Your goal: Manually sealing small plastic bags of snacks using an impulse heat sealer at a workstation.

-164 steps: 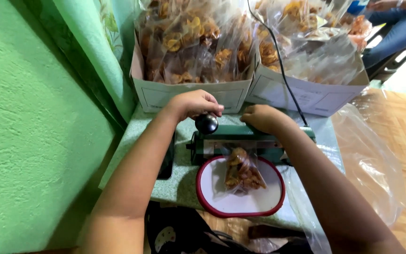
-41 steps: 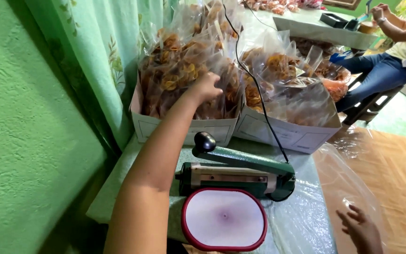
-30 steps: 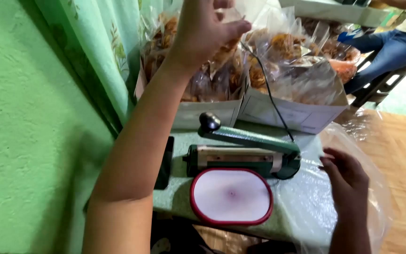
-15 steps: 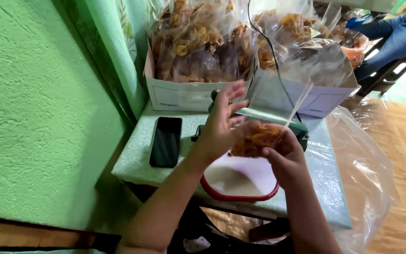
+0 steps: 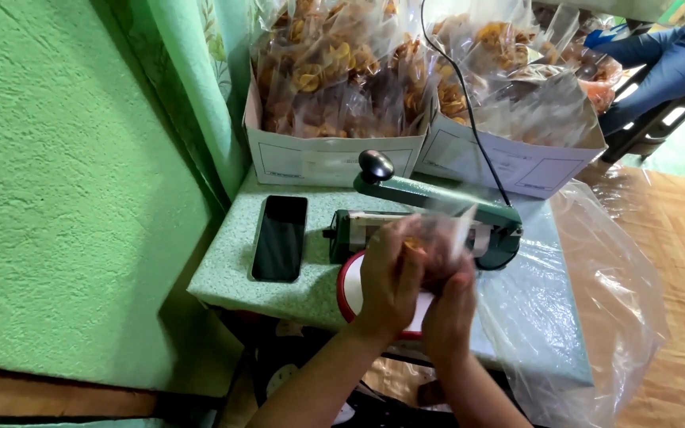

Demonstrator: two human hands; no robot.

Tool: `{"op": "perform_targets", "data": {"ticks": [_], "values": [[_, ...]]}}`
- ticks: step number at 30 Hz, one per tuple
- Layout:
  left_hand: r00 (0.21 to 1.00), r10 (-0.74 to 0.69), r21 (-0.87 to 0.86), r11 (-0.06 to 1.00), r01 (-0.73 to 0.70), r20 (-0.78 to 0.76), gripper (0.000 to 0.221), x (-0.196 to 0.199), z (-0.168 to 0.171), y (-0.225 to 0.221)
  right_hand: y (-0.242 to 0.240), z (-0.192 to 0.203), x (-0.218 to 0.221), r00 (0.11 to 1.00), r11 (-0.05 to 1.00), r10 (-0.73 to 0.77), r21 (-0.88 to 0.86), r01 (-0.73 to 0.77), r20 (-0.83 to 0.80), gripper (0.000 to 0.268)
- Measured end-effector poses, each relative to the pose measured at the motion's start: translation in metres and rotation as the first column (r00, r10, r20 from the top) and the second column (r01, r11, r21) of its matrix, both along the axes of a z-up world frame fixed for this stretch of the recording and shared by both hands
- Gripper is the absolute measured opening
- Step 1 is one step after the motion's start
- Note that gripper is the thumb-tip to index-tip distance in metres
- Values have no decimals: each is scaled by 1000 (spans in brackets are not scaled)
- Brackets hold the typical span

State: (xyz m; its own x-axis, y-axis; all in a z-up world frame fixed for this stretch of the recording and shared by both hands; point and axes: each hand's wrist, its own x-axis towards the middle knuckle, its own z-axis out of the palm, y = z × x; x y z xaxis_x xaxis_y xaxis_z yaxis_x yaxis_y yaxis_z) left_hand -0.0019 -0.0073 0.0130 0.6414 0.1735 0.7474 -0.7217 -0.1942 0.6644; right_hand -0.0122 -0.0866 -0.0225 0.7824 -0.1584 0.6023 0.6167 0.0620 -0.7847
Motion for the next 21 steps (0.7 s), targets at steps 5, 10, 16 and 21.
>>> {"op": "perform_targets", "data": {"ticks": [5,10,16,21], "values": [[999,19,41,999,-20,36,41,-11,0,-3,0,28,-1,992,999,-46,15,48,-115,49],[999,-33,46,998,31,34,56,-19,6,-8,-3,24,6,991,1000,-19,8,20,-130,47],[952,-254,-249,946,207,-171,78,-14,-13,-6,1,9,1,986,999,38,-15,-41,-164,45],[943,-274,-248,942,224,-188,71,-13,-14,-10,3,6,9,977,994,95,-28,-102,-193,43]]}}
